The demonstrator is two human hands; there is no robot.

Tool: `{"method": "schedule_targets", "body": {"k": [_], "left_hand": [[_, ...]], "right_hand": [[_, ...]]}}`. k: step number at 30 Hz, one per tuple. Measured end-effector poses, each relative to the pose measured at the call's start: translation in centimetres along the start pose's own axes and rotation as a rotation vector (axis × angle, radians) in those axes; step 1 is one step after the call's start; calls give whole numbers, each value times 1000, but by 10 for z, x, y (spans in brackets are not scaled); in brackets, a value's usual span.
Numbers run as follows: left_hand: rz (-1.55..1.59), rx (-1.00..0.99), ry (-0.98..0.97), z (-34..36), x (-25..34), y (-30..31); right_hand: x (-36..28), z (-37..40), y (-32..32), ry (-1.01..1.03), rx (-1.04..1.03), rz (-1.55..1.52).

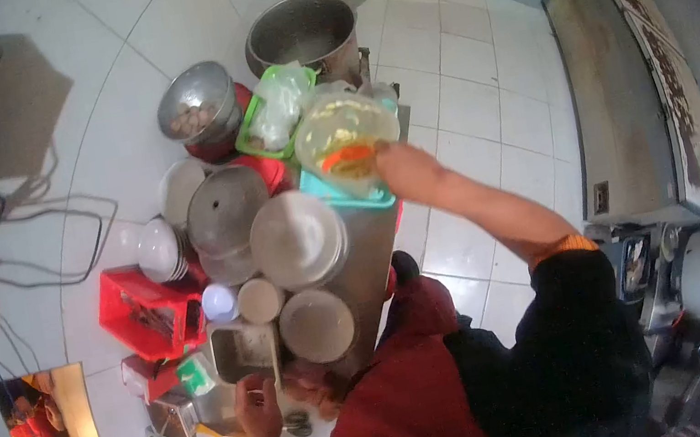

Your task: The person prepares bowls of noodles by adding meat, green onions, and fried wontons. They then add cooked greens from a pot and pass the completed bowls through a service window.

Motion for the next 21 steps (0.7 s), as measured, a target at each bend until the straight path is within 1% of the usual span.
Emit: {"method": "schedule_targets", "body": {"k": [1,3,4,5,6,7,9,10,12,13,14,15,16,17,19,20,21], "left_hand": [[3,3,15,-10,11,-14],[159,-77,-3,-30,23,-40],[85,-87,11,-38,73,-50],[79,-85,28,-48,89,-65],[150,-132,-23,-60,103,-80],[222,-174,-74,-71,119,-94],[317,-250,-103,-87,180,-125],[187,-185,-301,-95,224,-140],[-60,-63,-664,-111,307,-164],[-177,-11,-837,-121,335,-174],[-185,-4,-818,-133,347,-184],[-273,-90,-862,-143,356,-194],[-359,-177,-907,-152,362,-202],[-360,-169,-890,-162,365,-206],[-323,-334,-879,-178,366,-215],[-323,-331,-870,-186,370,-217],[-317,-355,-851,-192,375,-220]], "right_hand": [[6,1,5,34,-25,-61],[20,2,12,158,84,-209],[26,2,24,168,71,-216],[30,6,47,185,149,-337],[37,6,71,200,228,-456],[44,7,93,211,217,-465],[66,7,131,78,284,-781],[75,5,136,88,270,-791],[90,-1,143,90,294,-925],[94,-7,145,102,277,-936],[96,-14,148,127,284,-969],[99,-19,149,151,289,-1001],[105,-26,151,224,283,-990],[111,-31,154,235,267,-995],[120,-40,163,243,124,-783],[121,-47,166,249,117,-786],[116,-55,171,355,212,-572]]}}
Point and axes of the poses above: each hand's wrist, its own z-axis away from the middle knuckle, its own y-axis out of the back of the hand, x = y × z, the point moved 2 cm from there along -z, towards the middle knuckle, and after that the axes turned 6 degrees about z, right-handed, at the moved point
